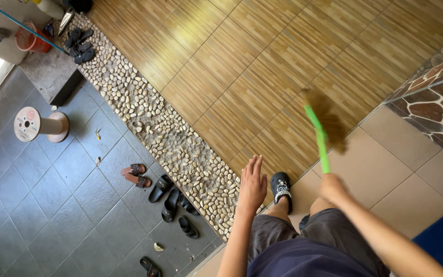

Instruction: The person sweeps debris across a tiled floor using a broom.

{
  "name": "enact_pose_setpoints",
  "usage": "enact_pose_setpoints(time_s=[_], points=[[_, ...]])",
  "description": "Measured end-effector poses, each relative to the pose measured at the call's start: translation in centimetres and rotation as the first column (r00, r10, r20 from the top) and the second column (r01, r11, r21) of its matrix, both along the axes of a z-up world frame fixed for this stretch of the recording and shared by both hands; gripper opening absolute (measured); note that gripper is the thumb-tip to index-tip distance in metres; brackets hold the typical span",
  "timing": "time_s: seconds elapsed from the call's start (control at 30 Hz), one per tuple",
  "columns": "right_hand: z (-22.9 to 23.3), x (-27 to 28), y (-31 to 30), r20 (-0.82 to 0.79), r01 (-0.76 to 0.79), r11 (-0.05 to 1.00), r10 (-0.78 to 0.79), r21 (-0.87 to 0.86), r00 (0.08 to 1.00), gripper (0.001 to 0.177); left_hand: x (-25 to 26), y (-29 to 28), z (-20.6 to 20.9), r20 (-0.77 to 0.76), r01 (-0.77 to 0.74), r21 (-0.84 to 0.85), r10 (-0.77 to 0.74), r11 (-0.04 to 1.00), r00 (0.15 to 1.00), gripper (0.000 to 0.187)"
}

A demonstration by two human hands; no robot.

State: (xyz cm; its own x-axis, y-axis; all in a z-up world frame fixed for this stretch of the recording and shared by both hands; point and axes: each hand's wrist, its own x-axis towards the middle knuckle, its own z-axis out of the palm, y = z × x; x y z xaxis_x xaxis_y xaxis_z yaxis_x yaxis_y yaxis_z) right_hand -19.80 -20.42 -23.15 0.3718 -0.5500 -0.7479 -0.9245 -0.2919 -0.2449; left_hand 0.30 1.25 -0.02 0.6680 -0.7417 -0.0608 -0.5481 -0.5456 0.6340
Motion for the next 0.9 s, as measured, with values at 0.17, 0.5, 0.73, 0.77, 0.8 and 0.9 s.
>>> enact_pose_setpoints(time_s=[0.17, 0.5, 0.73, 0.77, 0.8, 0.9], points=[[1.6, 8.0, 8.8, 0.104, -0.302, 0.946, 0.291, 0.118, 0.951, 0.026, 0.3, 0.0, 0.2, -0.02, -0.034, 0.026, 0.035, 0.999, 0.999, 0.058], [7.3, 8.4, -1.2, 0.219, 0.134, 0.729, -0.367, 0.671, 0.904, 0.02, 1.1, -1.9, 0.8, -0.045, -0.005, -0.011, 0.005, 1.0, 0.999, 0.063], [13.0, -2.4, -12.3, 0.232, 0.31, 0.918, -0.366, 0.246, 0.901, 0.034, 2.1, -5.4, -0.1, -0.036, 0.09, -0.021, -0.09, 0.996, 0.995, 0.062], [13.6, -3.3, -13.2, 0.181, 0.275, 0.955, -0.291, 0.107, 0.94, 0.036, 2.2, -6.1, -0.2, -0.039, 0.096, -0.025, -0.097, 0.995, 0.995, 0.062], [13.7, -3.6, -14.1, 0.119, 0.222, 0.975, -0.217, -0.032, 0.969, 0.038, 2.4, -6.8, -0.3, -0.041, 0.097, -0.029, -0.098, 0.995, 0.994, 0.063], [11.1, -2.8, -14.7, 0.051, 0.088, 0.97, -0.078, -0.228, 0.996, 0.031, 2.9, -9.1, -0.2, -0.048, 0.099, -0.021, -0.099, 0.995, 0.994, 0.062]])
